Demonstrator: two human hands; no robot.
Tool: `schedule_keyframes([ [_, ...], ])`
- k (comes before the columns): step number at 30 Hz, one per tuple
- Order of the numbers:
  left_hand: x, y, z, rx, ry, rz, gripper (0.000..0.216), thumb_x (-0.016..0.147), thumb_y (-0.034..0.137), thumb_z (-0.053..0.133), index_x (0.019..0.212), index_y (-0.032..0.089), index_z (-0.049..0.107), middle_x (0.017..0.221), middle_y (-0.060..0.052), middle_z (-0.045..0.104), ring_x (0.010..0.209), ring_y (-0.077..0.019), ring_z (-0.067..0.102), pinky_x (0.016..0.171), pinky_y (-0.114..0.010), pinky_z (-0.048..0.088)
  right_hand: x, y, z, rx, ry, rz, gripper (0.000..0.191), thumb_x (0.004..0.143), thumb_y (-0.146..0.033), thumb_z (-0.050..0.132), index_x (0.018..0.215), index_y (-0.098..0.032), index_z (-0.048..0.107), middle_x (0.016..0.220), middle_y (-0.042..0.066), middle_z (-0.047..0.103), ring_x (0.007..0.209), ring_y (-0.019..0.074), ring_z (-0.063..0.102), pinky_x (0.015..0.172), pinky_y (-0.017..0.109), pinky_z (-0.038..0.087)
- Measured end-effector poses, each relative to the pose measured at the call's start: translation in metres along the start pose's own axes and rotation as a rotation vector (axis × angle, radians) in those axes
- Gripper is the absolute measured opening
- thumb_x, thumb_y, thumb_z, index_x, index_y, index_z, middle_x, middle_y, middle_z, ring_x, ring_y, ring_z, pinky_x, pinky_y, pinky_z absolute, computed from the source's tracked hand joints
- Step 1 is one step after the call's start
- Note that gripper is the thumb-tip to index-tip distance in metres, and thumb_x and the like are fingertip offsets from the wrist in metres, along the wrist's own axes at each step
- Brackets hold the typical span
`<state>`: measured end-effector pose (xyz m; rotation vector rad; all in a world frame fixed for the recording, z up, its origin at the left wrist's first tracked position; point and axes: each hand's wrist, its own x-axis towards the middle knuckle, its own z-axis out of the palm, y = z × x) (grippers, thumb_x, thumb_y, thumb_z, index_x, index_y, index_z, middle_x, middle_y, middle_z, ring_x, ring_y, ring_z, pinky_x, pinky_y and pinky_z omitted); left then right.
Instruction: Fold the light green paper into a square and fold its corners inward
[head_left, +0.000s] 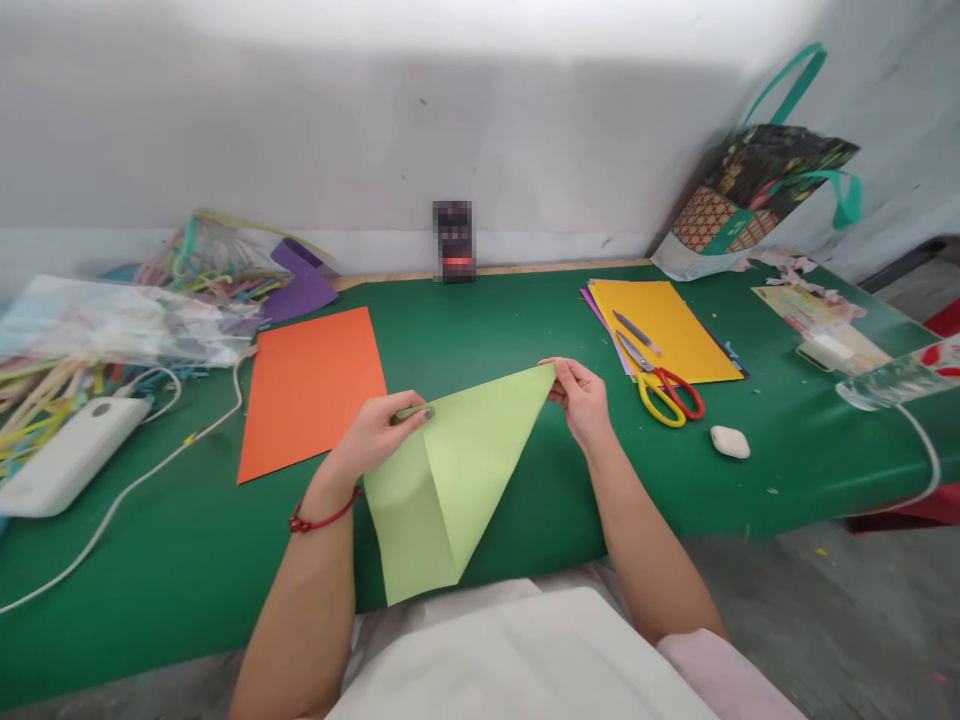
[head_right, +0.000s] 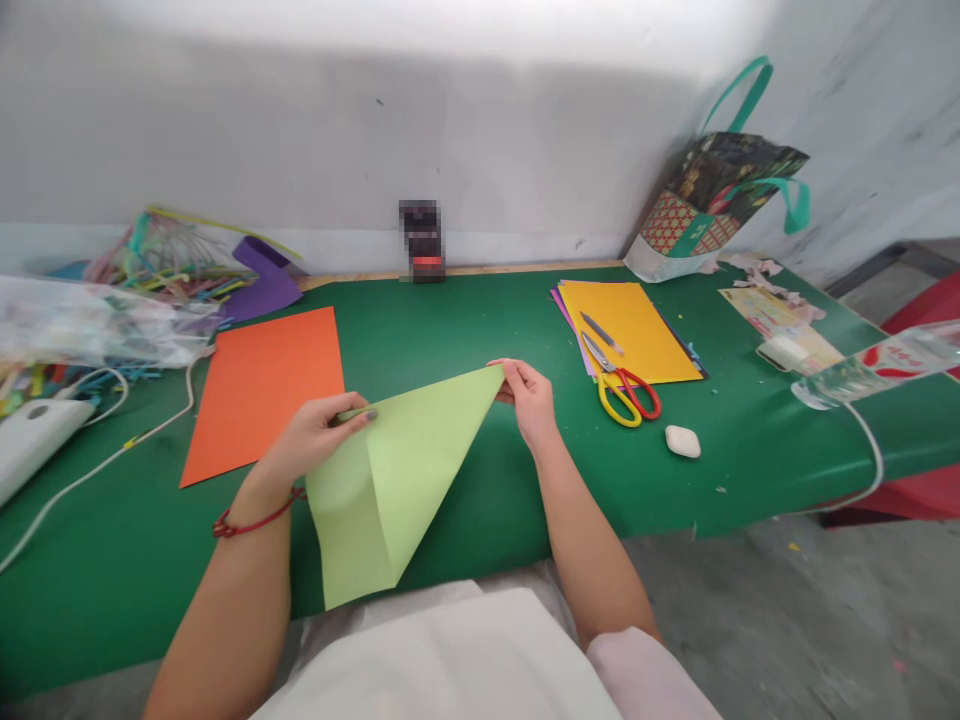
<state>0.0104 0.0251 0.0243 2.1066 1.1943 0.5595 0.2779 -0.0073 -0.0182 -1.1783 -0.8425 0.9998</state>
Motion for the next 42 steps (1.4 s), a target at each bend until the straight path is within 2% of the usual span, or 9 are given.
schedule_keyframes([
  [6,0.000,-0.004,0.004,0.008,0.002,-0.006,0.025,0.082,0.040,0.046,0.070,0.020,0.052,0.058,0.004,0.043,0.051,-0.0106,0.035,0.049,-0.023,0.029,-0.002,-0.002,-0.001,0.014,-0.055,0.074,0.044,0.066,-0.061,0.064,0.088,-0.022,0.065,0.078,0.003,0.070,0.073,0.0200,0.068,0.056,0.028,0.053],
  [8,0.000,-0.005,0.005,0.001,0.008,-0.003,0.024,0.082,0.039,0.046,0.070,0.020,0.052,0.058,0.004,0.043,0.052,-0.0106,0.036,0.049,-0.023,0.029,-0.003,-0.001,0.001,0.029,-0.103,0.146,0.047,0.062,-0.059,0.069,0.089,-0.021,0.065,0.078,0.003,0.071,0.070,0.0197,0.068,0.053,0.027,0.052],
  [12,0.000,-0.004,0.007,-0.021,-0.004,0.001,0.022,0.082,0.037,0.047,0.069,0.019,0.052,0.058,0.005,0.041,0.054,-0.0104,0.036,0.051,-0.023,0.028,-0.006,0.005,0.005,0.014,-0.136,0.243,0.046,0.052,-0.053,0.080,0.079,-0.018,0.065,0.073,0.005,0.072,0.066,0.0211,0.068,0.053,0.030,0.053],
  [22,-0.001,-0.003,0.008,-0.046,-0.037,-0.015,0.021,0.084,0.034,0.047,0.069,0.020,0.050,0.057,0.005,0.036,0.053,-0.0104,0.033,0.050,-0.024,0.027,-0.006,0.009,0.002,-0.004,-0.145,0.202,0.045,0.054,-0.053,0.080,0.080,-0.019,0.066,0.078,0.007,0.074,0.071,0.0242,0.069,0.059,0.037,0.057],
  [35,0.000,-0.005,0.008,-0.044,-0.049,-0.004,0.022,0.087,0.034,0.043,0.071,0.020,0.048,0.060,0.005,0.039,0.054,-0.0106,0.034,0.050,-0.024,0.028,-0.007,0.006,0.004,-0.006,-0.129,0.214,0.046,0.054,-0.053,0.080,0.081,-0.018,0.066,0.079,0.008,0.073,0.076,0.0263,0.070,0.062,0.039,0.058],
  [42,0.000,-0.005,0.008,-0.044,-0.054,-0.011,0.021,0.086,0.034,0.043,0.071,0.020,0.048,0.061,0.005,0.039,0.055,-0.0106,0.035,0.051,-0.024,0.028,-0.007,0.005,0.005,0.003,-0.107,0.231,0.048,0.049,-0.053,0.082,0.078,-0.018,0.066,0.076,0.007,0.073,0.072,0.0251,0.070,0.059,0.037,0.058],
])
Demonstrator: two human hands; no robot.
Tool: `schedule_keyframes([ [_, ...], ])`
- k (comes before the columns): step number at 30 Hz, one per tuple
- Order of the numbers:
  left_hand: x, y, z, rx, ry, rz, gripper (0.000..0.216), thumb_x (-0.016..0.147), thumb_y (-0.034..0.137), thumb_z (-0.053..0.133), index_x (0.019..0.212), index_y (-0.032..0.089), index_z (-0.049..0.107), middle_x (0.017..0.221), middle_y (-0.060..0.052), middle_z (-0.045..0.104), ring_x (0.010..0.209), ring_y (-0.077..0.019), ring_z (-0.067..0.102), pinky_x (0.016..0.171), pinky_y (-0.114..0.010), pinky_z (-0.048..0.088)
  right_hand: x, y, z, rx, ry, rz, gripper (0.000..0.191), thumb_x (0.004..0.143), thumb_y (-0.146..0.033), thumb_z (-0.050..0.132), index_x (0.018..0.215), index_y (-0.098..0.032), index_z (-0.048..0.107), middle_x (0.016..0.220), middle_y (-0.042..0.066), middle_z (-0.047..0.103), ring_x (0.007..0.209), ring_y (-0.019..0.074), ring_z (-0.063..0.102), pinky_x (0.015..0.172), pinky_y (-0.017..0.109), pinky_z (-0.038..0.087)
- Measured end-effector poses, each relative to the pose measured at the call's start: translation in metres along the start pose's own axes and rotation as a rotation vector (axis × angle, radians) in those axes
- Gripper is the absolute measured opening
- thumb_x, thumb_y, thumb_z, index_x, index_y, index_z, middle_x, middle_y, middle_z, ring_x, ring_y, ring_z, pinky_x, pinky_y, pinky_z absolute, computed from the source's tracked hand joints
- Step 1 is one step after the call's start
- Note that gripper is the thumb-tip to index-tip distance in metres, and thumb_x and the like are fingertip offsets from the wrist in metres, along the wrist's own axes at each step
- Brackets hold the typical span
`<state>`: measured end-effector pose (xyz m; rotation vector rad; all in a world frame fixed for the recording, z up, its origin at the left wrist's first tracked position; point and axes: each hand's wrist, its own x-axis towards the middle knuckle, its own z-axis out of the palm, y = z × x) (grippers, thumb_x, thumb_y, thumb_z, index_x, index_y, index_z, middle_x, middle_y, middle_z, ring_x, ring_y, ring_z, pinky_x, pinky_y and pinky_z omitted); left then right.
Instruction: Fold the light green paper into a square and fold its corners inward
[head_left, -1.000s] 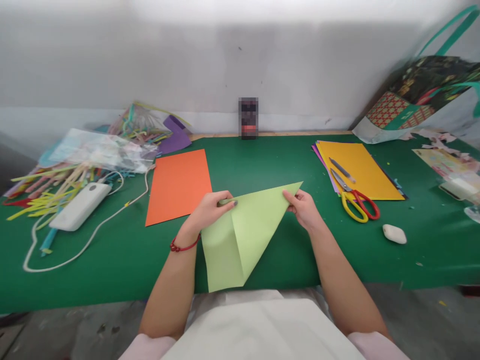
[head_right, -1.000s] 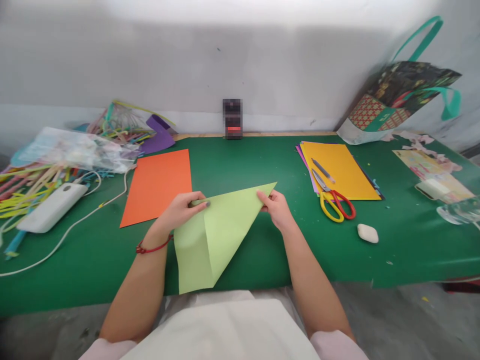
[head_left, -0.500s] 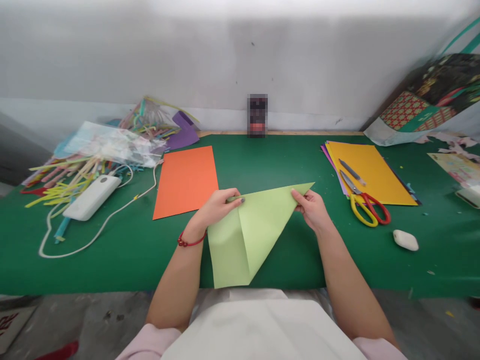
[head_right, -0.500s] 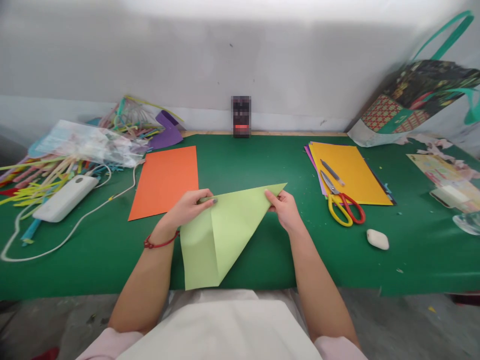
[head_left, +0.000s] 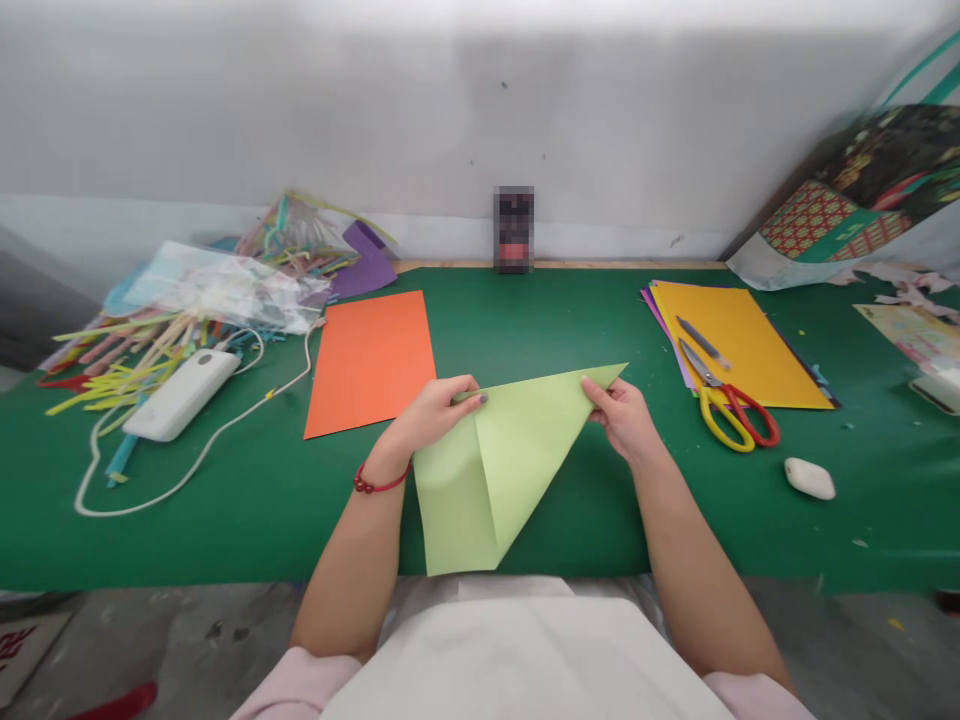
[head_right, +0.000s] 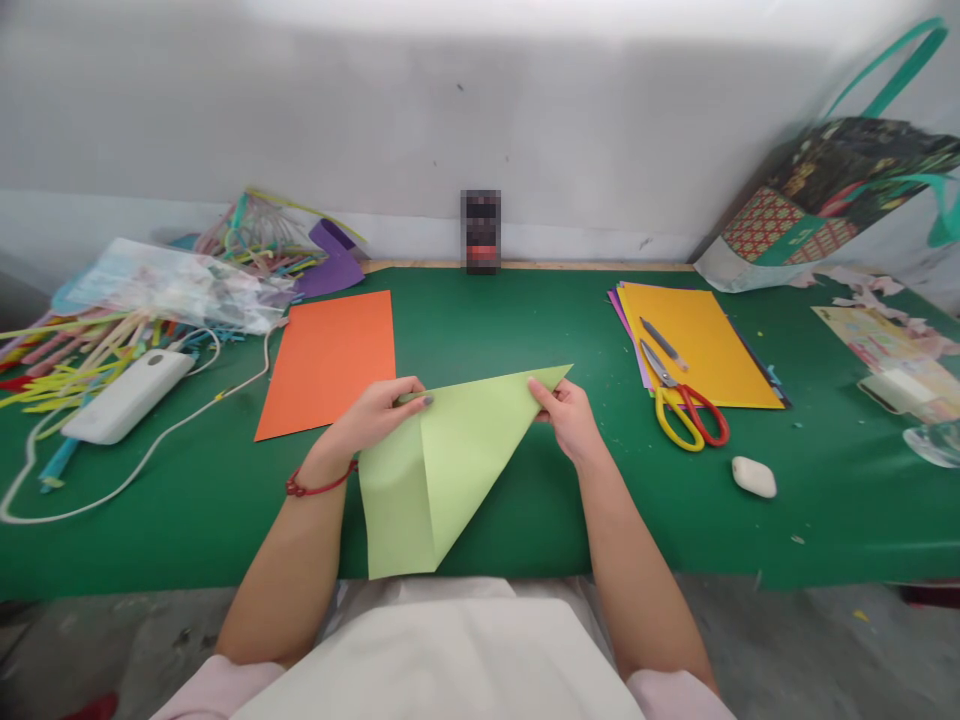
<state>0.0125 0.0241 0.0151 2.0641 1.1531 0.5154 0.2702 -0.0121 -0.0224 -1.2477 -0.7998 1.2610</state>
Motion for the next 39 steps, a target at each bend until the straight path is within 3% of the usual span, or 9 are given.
schedule_keyframes([
  [18,0.0004,0.0015,-0.0013,0.024,0.020,0.043,0.022,0.085,0.033,0.041,0.068,0.020,0.045,0.060,0.005,0.040,0.054,-0.0103,0.036,0.051,-0.022,0.030,0.0007,-0.0011,0.0016,0.036,0.022,-0.024,0.046,0.047,-0.050,0.083,0.075,-0.018,0.068,0.071,0.005,0.072,0.060,0.0184,0.066,0.049,0.027,0.052],
  [23,0.0004,0.0016,-0.0063,0.045,0.063,0.093,0.023,0.083,0.036,0.043,0.066,0.020,0.047,0.056,0.005,0.041,0.051,-0.0100,0.036,0.049,-0.022,0.030,0.0034,-0.0052,-0.0008,0.064,0.112,-0.162,0.046,0.054,-0.058,0.076,0.077,-0.019,0.069,0.069,0.003,0.070,0.058,0.0172,0.064,0.048,0.027,0.052],
  [29,0.0010,0.0011,-0.0064,0.071,0.102,0.133,0.024,0.083,0.037,0.045,0.067,0.020,0.052,0.053,0.005,0.042,0.046,-0.0093,0.033,0.043,-0.022,0.027,0.0018,-0.0056,-0.0012,-0.031,0.220,-0.374,0.035,0.065,-0.055,0.070,0.075,-0.021,0.070,0.065,0.000,0.068,0.059,0.0161,0.063,0.055,0.030,0.055],
  [39,0.0019,-0.0022,-0.0041,0.142,0.211,0.236,0.026,0.084,0.037,0.046,0.067,0.021,0.055,0.051,0.005,0.043,0.043,-0.0087,0.032,0.041,-0.021,0.028,-0.0002,-0.0095,-0.0021,0.043,0.242,-0.412,0.037,0.063,-0.057,0.071,0.071,-0.022,0.066,0.061,0.000,0.068,0.059,0.0178,0.066,0.050,0.029,0.055],
])
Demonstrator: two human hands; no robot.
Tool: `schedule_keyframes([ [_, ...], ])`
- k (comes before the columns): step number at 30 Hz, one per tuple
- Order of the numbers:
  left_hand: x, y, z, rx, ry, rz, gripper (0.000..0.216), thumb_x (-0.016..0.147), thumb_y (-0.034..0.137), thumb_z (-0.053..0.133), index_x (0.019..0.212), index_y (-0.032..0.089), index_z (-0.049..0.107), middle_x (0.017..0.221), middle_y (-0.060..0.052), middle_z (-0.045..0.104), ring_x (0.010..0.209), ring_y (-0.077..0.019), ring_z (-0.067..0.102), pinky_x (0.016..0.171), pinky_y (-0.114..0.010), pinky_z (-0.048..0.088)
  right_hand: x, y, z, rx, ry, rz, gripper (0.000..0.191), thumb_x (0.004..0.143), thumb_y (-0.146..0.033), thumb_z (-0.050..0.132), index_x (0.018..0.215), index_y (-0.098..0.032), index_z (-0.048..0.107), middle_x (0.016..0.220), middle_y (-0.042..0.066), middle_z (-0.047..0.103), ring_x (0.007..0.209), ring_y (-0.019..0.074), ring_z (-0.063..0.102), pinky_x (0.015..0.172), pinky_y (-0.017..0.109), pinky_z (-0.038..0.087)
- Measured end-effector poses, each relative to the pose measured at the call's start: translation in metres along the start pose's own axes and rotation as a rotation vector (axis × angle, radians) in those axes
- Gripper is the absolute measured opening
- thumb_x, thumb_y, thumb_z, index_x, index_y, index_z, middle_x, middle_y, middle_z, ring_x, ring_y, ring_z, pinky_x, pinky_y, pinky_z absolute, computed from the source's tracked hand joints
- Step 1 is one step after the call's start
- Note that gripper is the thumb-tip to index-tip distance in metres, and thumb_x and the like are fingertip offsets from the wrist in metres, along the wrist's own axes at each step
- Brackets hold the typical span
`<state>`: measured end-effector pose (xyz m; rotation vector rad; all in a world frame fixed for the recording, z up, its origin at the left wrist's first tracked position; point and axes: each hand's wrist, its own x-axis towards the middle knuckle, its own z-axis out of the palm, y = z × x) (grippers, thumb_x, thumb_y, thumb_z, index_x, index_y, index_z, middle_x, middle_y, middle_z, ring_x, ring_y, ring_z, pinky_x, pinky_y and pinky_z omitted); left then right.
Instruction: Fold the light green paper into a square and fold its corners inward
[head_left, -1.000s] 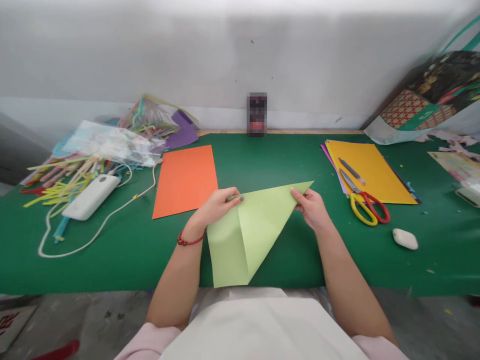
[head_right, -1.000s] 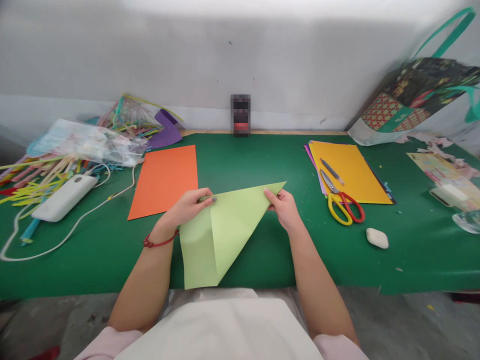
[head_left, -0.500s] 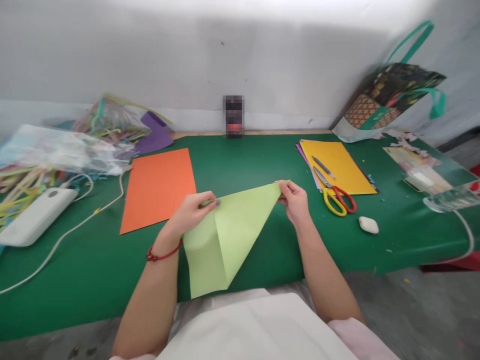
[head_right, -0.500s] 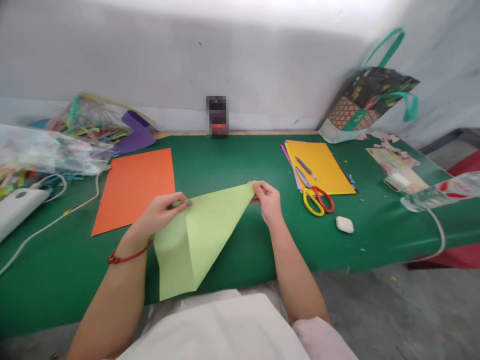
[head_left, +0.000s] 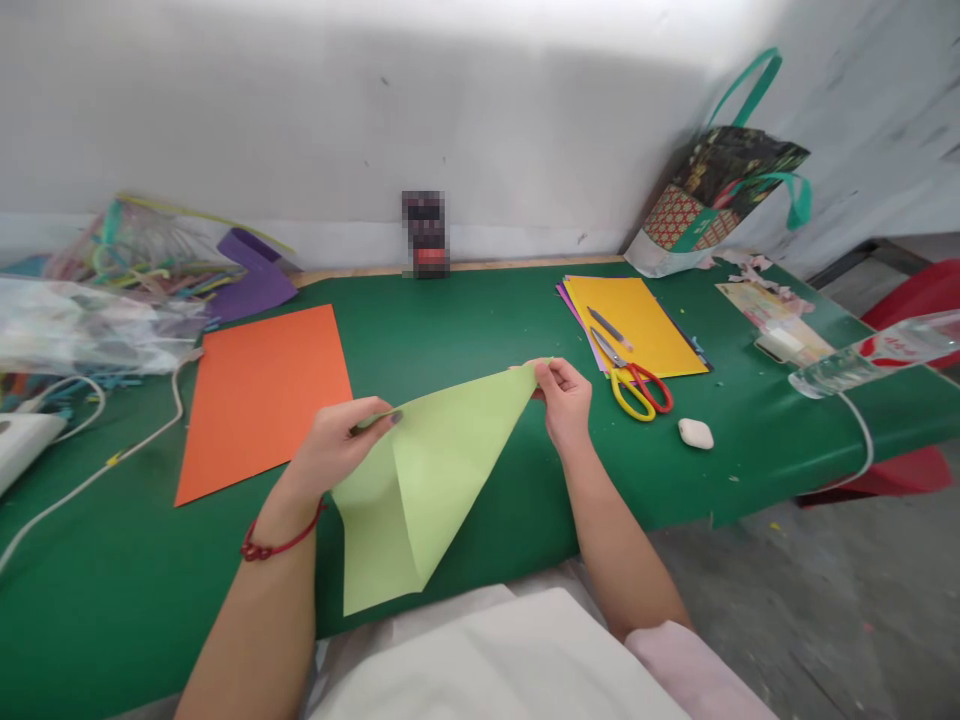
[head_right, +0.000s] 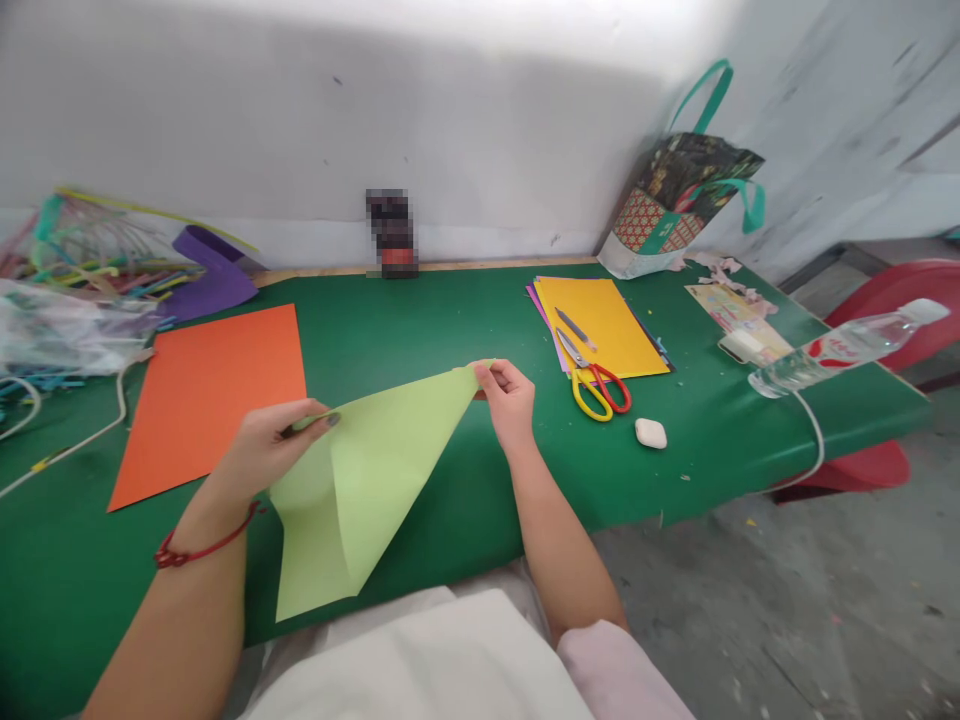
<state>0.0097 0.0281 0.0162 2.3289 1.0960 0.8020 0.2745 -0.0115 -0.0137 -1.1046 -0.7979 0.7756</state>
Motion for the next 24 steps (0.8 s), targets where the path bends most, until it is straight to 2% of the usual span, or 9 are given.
schedule_keyframes([
  [10,-0.0007,-0.0014,-0.0015,-0.006,0.009,0.025,0.024,0.084,0.036,0.047,0.067,0.020,0.055,0.054,0.003,0.051,0.045,-0.0090,0.037,0.043,-0.021,0.032,-0.0039,-0.0014,-0.0007,-0.055,-0.020,-0.103,0.032,0.073,-0.055,0.064,0.075,-0.022,0.066,0.067,0.001,0.071,0.065,0.0197,0.069,0.056,0.032,0.057],
  [18,-0.0016,0.0028,-0.0037,-0.008,-0.002,-0.003,0.024,0.084,0.037,0.047,0.068,0.022,0.056,0.054,0.003,0.050,0.045,-0.0095,0.038,0.043,-0.022,0.032,-0.0066,-0.0021,-0.0021,-0.077,-0.064,-0.038,0.039,0.078,-0.061,0.055,0.080,-0.023,0.065,0.075,0.004,0.072,0.079,0.0224,0.070,0.061,0.033,0.057],
  [24,-0.0017,0.0029,-0.0038,0.000,-0.006,-0.004,0.024,0.083,0.038,0.047,0.068,0.021,0.056,0.054,0.003,0.051,0.046,-0.0094,0.039,0.043,-0.021,0.032,-0.0067,-0.0025,-0.0022,-0.045,-0.063,-0.054,0.035,0.079,-0.057,0.057,0.078,-0.023,0.066,0.073,0.004,0.070,0.077,0.0226,0.069,0.061,0.033,0.056],
])
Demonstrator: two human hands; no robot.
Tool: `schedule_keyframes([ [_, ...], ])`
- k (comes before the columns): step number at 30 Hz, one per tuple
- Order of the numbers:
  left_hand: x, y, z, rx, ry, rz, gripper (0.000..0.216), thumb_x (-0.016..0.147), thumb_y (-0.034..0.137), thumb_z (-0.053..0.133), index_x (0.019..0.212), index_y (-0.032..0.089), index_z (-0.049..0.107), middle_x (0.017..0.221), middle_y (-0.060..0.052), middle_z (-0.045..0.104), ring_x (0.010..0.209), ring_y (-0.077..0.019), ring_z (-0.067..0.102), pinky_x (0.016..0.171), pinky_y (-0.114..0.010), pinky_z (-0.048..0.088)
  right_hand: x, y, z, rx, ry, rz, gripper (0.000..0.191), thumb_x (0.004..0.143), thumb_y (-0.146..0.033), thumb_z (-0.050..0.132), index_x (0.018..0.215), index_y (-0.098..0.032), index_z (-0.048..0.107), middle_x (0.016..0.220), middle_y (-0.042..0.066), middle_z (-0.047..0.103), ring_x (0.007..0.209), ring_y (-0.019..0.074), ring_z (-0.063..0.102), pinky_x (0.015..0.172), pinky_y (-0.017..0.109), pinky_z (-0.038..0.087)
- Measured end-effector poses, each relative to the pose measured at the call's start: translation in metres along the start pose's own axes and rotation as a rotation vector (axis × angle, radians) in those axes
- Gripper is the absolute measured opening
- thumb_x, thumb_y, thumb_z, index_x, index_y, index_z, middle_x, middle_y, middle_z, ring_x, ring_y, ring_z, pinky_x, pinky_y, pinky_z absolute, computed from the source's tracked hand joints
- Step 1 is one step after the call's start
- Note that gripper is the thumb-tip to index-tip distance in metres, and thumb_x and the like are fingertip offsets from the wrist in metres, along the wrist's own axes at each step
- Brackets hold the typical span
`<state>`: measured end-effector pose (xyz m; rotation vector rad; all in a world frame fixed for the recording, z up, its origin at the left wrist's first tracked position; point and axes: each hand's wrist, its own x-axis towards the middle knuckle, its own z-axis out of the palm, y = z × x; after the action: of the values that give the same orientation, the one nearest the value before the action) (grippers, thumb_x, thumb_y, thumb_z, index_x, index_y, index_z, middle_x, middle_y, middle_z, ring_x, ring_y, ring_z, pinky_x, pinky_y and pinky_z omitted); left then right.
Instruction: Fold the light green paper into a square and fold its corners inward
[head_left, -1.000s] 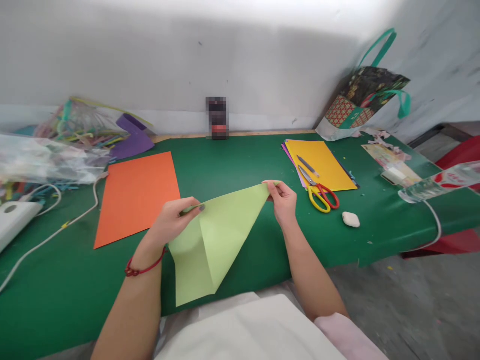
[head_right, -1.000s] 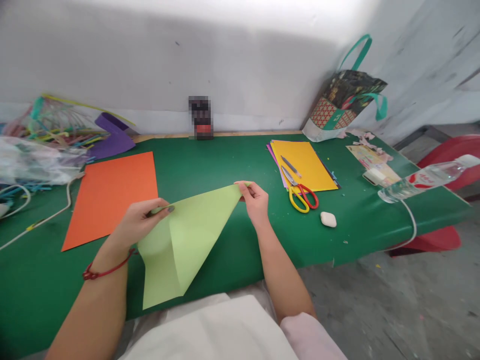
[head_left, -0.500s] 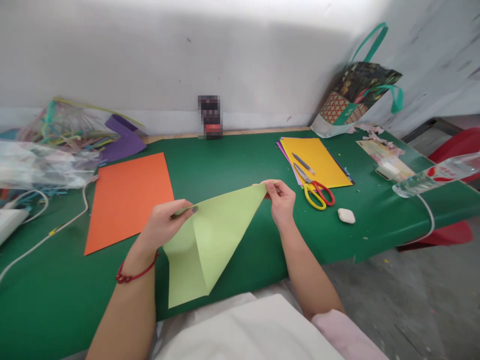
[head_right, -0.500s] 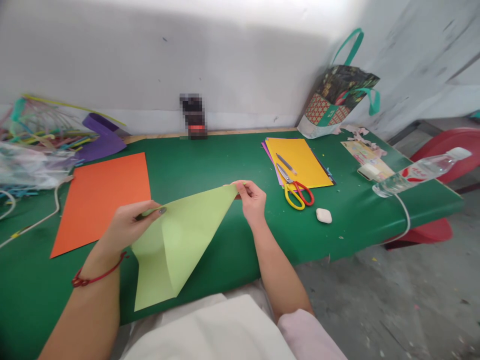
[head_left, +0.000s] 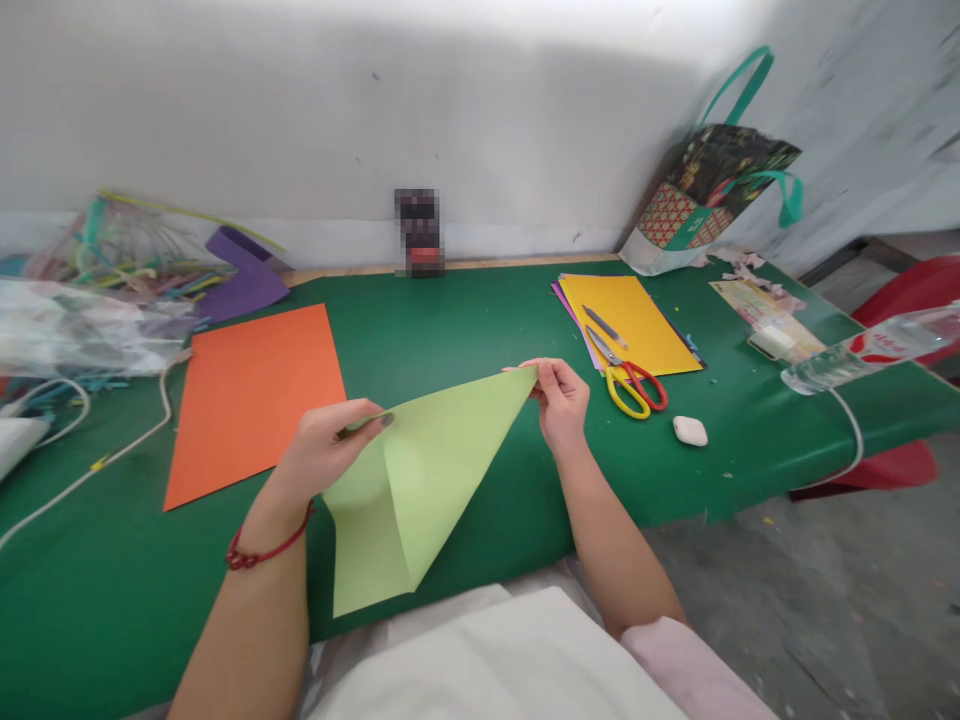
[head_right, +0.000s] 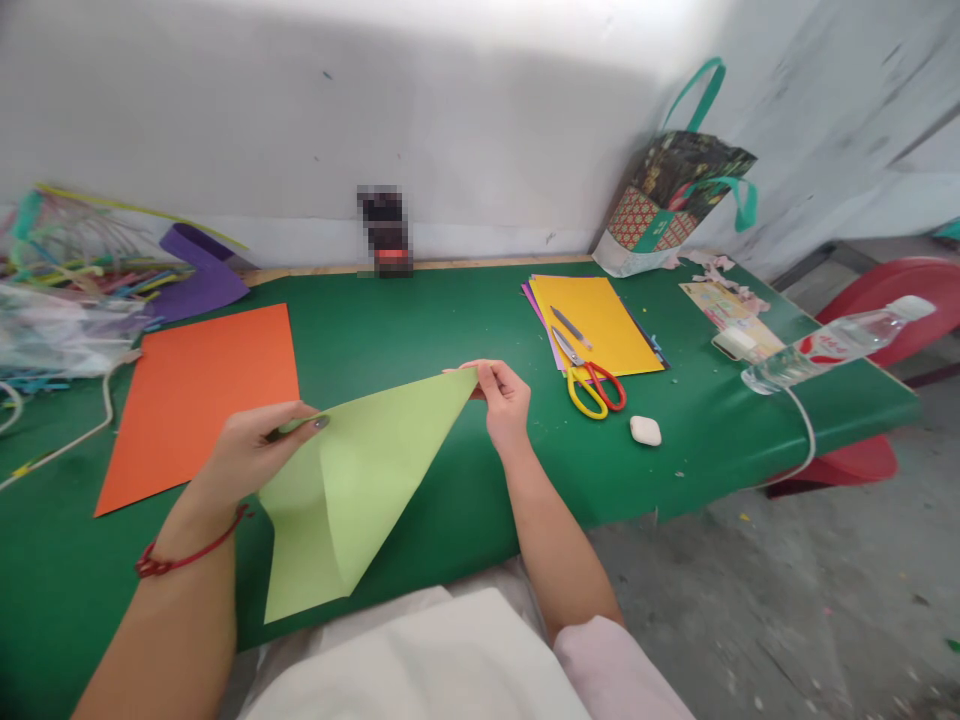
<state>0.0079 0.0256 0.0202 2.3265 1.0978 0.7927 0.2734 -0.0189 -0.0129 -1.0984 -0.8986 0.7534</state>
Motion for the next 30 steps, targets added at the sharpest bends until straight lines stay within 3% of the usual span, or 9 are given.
schedule_keyframes([
  [7,0.0001,-0.0016,0.0003,-0.002,0.005,0.024,0.022,0.083,0.035,0.048,0.068,0.021,0.057,0.054,0.003,0.050,0.045,-0.0088,0.037,0.043,-0.021,0.031,0.0020,-0.0029,-0.0007,0.081,0.031,0.013,0.034,0.070,-0.056,0.064,0.068,-0.022,0.066,0.062,0.002,0.065,0.068,0.0226,0.067,0.053,0.032,0.052],
  [14,-0.0003,-0.0007,0.0001,-0.013,-0.012,0.017,0.022,0.083,0.036,0.048,0.068,0.022,0.057,0.054,0.003,0.051,0.044,-0.0091,0.037,0.042,-0.022,0.031,0.0019,-0.0015,0.0008,0.069,0.068,0.018,0.039,0.068,-0.061,0.063,0.063,-0.023,0.062,0.057,-0.001,0.059,0.053,0.0143,0.057,0.046,0.026,0.046],
  [21,0.0004,-0.0025,0.0002,0.004,0.000,-0.005,0.026,0.083,0.040,0.048,0.068,0.021,0.057,0.054,0.002,0.053,0.045,-0.0095,0.039,0.043,-0.022,0.032,0.0091,-0.0005,-0.0025,0.077,-0.092,0.188,0.047,0.069,-0.068,0.057,0.070,-0.021,0.064,0.062,0.002,0.064,0.059,0.0173,0.062,0.046,0.027,0.049],
  [26,0.0003,-0.0031,0.0007,0.013,0.004,-0.012,0.025,0.083,0.039,0.047,0.068,0.021,0.057,0.054,0.003,0.052,0.045,-0.0094,0.038,0.043,-0.022,0.032,0.0075,0.0029,-0.0009,-0.005,-0.126,0.159,0.037,0.063,-0.057,0.071,0.074,-0.021,0.068,0.064,0.000,0.066,0.058,0.0152,0.061,0.046,0.025,0.051],
  [30,0.0005,-0.0024,0.0010,0.017,0.001,-0.006,0.024,0.083,0.038,0.048,0.068,0.021,0.057,0.054,0.003,0.050,0.044,-0.0090,0.036,0.043,-0.022,0.032,0.0072,0.0016,-0.0002,-0.031,-0.112,0.107,0.032,0.064,-0.055,0.071,0.071,-0.023,0.070,0.070,0.000,0.068,0.061,0.0152,0.062,0.047,0.027,0.053],
])
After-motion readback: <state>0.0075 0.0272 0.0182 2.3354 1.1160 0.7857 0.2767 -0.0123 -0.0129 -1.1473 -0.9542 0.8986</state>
